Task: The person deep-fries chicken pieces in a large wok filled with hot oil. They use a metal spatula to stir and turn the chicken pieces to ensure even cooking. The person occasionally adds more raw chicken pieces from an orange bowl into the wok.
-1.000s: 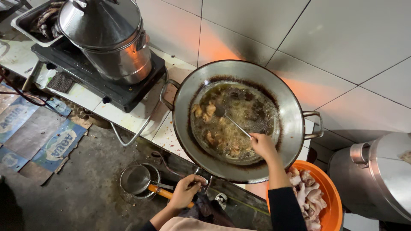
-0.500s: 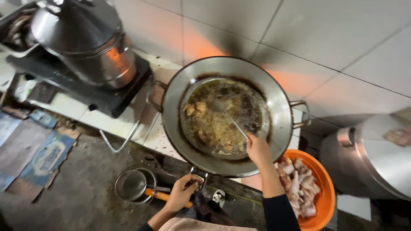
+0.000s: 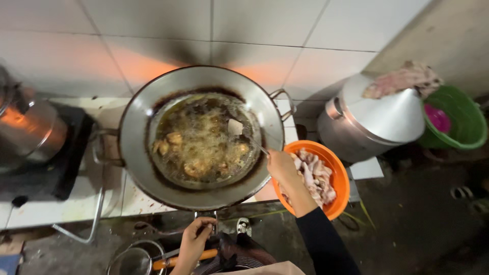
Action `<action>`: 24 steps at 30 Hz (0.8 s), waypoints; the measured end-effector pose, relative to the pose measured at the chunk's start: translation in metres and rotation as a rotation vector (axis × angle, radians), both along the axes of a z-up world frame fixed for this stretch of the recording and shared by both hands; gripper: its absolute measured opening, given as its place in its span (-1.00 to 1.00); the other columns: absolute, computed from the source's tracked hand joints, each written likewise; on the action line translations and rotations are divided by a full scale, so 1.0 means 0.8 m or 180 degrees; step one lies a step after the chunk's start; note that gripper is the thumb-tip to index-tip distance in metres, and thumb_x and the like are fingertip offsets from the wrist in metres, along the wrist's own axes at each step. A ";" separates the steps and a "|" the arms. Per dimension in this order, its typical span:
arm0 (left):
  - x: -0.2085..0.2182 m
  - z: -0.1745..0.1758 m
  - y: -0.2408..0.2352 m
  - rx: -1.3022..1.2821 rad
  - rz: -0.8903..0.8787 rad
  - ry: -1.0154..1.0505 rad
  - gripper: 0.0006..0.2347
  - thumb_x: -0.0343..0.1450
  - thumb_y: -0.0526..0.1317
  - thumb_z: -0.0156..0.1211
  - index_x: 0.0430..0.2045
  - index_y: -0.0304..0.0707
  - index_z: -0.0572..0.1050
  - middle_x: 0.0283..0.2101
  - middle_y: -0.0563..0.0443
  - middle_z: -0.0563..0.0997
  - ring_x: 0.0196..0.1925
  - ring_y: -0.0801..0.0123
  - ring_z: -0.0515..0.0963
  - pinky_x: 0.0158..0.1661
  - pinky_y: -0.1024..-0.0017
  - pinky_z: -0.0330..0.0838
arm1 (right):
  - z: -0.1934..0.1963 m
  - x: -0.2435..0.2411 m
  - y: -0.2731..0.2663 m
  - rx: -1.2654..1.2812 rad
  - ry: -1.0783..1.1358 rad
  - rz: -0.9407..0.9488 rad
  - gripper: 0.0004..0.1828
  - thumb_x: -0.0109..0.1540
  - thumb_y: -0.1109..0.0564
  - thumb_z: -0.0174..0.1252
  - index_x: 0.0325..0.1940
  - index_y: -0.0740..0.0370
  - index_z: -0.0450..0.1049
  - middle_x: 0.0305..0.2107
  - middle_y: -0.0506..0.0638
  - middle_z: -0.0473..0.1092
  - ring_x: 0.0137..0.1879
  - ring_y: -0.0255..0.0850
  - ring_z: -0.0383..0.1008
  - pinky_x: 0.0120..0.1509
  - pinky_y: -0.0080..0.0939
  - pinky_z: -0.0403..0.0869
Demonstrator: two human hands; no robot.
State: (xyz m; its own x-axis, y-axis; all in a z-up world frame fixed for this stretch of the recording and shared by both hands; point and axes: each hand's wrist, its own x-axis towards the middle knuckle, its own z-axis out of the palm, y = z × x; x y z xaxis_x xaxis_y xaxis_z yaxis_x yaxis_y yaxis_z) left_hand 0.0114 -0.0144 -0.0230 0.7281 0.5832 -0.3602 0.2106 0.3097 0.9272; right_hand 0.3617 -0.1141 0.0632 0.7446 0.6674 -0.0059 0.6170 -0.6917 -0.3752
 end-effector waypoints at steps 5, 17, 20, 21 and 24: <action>0.014 -0.022 0.007 0.0065 -0.0291 -0.0008 -0.85 0.43 -0.43 0.12 -0.23 -0.40 0.62 -0.42 0.06 0.61 -0.37 0.51 0.52 -0.30 0.52 0.41 | -0.002 -0.002 -0.016 0.0084 -0.0003 -0.0063 -0.77 0.28 0.11 0.04 -0.12 0.27 0.53 -0.36 0.32 0.51 -0.13 0.24 0.56 -0.02 0.21 0.48; 0.024 -0.064 0.018 -0.0147 -0.0500 -0.0082 -0.86 0.43 -0.40 0.14 -0.22 -0.36 0.62 -0.33 0.09 0.65 -0.36 0.55 0.52 -0.32 0.54 0.40 | -0.012 0.007 -0.001 -0.0416 -0.0158 -0.0162 -0.75 0.16 0.23 0.08 -0.08 0.33 0.45 -0.36 0.31 0.54 -0.13 0.23 0.57 -0.03 0.20 0.51; 0.034 -0.058 0.016 -0.0191 -0.0567 -0.0190 -0.86 0.44 -0.40 0.15 -0.21 -0.37 0.63 -0.42 0.06 0.59 -0.41 0.52 0.48 -0.35 0.52 0.37 | -0.016 0.020 0.007 -0.0480 -0.0225 -0.0385 -0.78 0.30 0.19 -0.05 -0.10 0.34 0.47 -0.31 0.34 0.53 -0.12 0.26 0.58 -0.05 0.22 0.52; 0.031 -0.055 0.013 -0.0198 -0.0524 -0.0245 -0.86 0.44 -0.40 0.16 -0.21 -0.38 0.63 -0.46 0.05 0.56 -0.43 0.51 0.46 -0.37 0.51 0.35 | -0.020 0.021 0.018 -0.0488 -0.0218 -0.0434 -0.75 0.37 0.18 -0.10 -0.11 0.34 0.48 -0.28 0.35 0.52 -0.11 0.26 0.58 -0.06 0.23 0.52; 0.033 -0.039 0.014 0.0036 -0.0552 0.0011 -0.85 0.42 -0.42 0.15 -0.21 -0.37 0.63 -0.46 0.09 0.56 -0.41 0.52 0.48 -0.32 0.53 0.40 | -0.026 0.030 0.027 -0.0726 -0.0250 -0.0471 -0.69 0.37 0.16 -0.15 -0.10 0.33 0.51 -0.28 0.34 0.53 -0.10 0.24 0.60 -0.05 0.20 0.55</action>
State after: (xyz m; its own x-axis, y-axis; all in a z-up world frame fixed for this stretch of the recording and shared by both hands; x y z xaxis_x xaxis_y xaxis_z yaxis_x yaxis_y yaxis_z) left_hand 0.0380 -0.0033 -0.0544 0.8168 0.4530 -0.3571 0.2633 0.2580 0.9296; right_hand 0.3854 -0.0926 0.0428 0.8380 0.5395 -0.0818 0.5241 -0.8375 -0.1546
